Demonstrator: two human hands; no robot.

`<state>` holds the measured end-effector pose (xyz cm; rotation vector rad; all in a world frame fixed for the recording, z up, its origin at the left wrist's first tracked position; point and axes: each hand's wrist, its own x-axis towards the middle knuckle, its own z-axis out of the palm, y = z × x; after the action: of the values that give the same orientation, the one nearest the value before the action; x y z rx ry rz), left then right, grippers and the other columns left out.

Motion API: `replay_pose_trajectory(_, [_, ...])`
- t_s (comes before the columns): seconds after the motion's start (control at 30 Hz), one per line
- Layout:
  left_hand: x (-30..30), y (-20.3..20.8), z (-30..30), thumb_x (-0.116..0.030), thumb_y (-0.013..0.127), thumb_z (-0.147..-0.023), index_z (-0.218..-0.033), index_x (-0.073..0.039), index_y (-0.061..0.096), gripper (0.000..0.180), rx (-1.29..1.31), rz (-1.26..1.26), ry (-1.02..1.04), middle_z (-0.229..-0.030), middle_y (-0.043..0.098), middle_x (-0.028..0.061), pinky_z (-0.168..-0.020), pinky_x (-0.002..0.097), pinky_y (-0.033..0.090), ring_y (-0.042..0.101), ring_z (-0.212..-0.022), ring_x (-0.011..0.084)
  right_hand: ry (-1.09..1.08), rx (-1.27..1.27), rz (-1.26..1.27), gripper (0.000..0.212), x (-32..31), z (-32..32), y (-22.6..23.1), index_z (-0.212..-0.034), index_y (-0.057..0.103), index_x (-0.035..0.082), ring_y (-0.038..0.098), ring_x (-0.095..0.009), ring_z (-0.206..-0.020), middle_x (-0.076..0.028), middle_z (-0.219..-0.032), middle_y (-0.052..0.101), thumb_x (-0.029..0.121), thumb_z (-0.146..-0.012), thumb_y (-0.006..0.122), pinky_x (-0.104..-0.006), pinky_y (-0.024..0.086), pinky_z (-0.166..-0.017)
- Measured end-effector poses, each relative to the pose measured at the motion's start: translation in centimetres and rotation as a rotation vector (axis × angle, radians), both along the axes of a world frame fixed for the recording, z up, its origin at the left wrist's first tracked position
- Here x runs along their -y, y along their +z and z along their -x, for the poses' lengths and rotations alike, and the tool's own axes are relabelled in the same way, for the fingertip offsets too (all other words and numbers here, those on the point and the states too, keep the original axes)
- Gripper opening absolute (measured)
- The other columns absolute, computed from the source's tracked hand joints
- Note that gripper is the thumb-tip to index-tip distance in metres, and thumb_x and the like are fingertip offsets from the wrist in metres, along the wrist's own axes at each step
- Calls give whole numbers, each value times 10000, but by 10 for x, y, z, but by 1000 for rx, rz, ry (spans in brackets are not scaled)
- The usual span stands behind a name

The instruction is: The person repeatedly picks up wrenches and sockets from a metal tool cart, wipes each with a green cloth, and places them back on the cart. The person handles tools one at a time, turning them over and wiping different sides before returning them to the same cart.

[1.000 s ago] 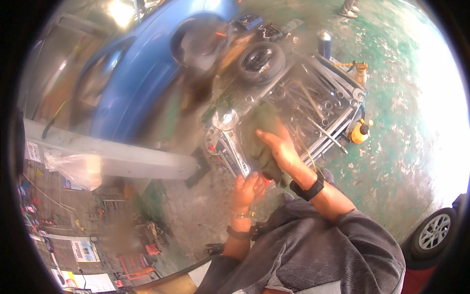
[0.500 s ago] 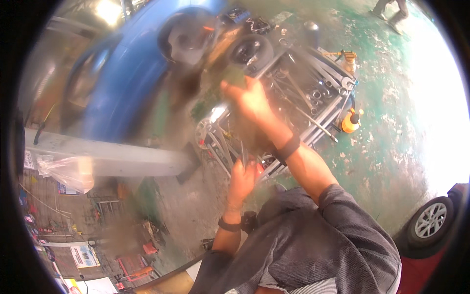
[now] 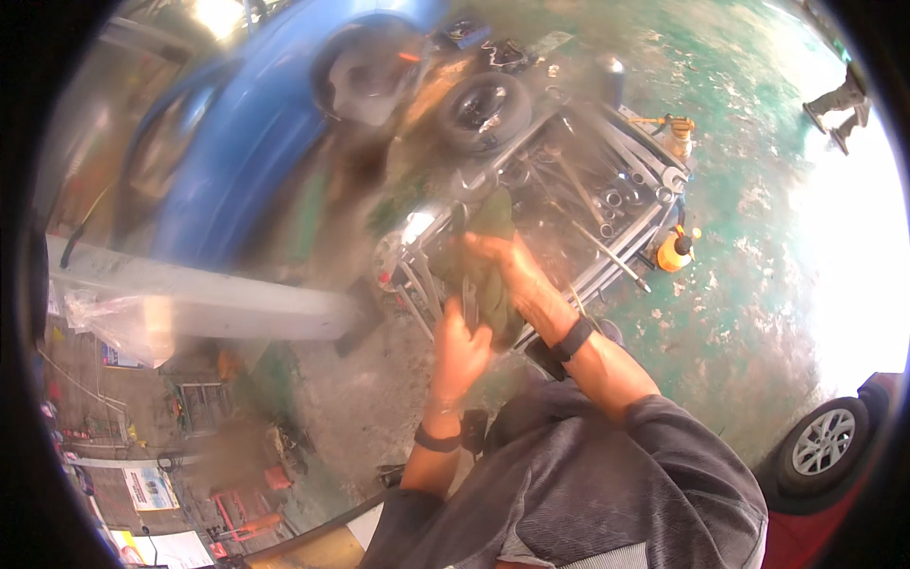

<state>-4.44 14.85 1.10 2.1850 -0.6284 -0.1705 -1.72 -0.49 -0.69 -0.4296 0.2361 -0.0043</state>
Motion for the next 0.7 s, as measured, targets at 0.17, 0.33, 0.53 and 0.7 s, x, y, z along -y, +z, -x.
replay_pose_trajectory(0.17, [-21,11,5,-112,532,-968,-1090,25,526,184,-892,462,-214,-900,645,95,-552,258,508,634,-684,163,105,126,-245,399,18,-8,-6,-1124,585,-54,678,-248,-814,-147,-979,677,273,-902,636,-366,564,-755])
replay_pose_trajectory(0.33, [-25,20,12,-166,535,-977,-1032,-8,549,168,-949,591,-133,-835,650,98,-452,210,409,605,-595,142,150,49,195,403,14,-7,11,-1126,629,-26,661,-202,-903,-112,-998,693,292,-881,668,-318,523,-840])
replay_pose_trajectory(0.53, [-14,28,2,-83,512,-937,-920,-13,584,101,-478,332,10,-665,619,56,-445,233,372,576,-524,139,103,61,590,532,-21,15,19,-1181,565,14,593,-152,-965,-47,-1039,649,69,-723,831,-306,471,-904])
replay_pose_trajectory(0.7, [-10,25,15,-116,540,-944,-965,28,558,147,-179,-71,-56,-674,622,107,-516,342,478,612,-535,196,-270,-8,469,439,13,-16,23,-1138,565,-1,612,-175,-880,-79,-986,643,96,-769,783,-316,504,-824])
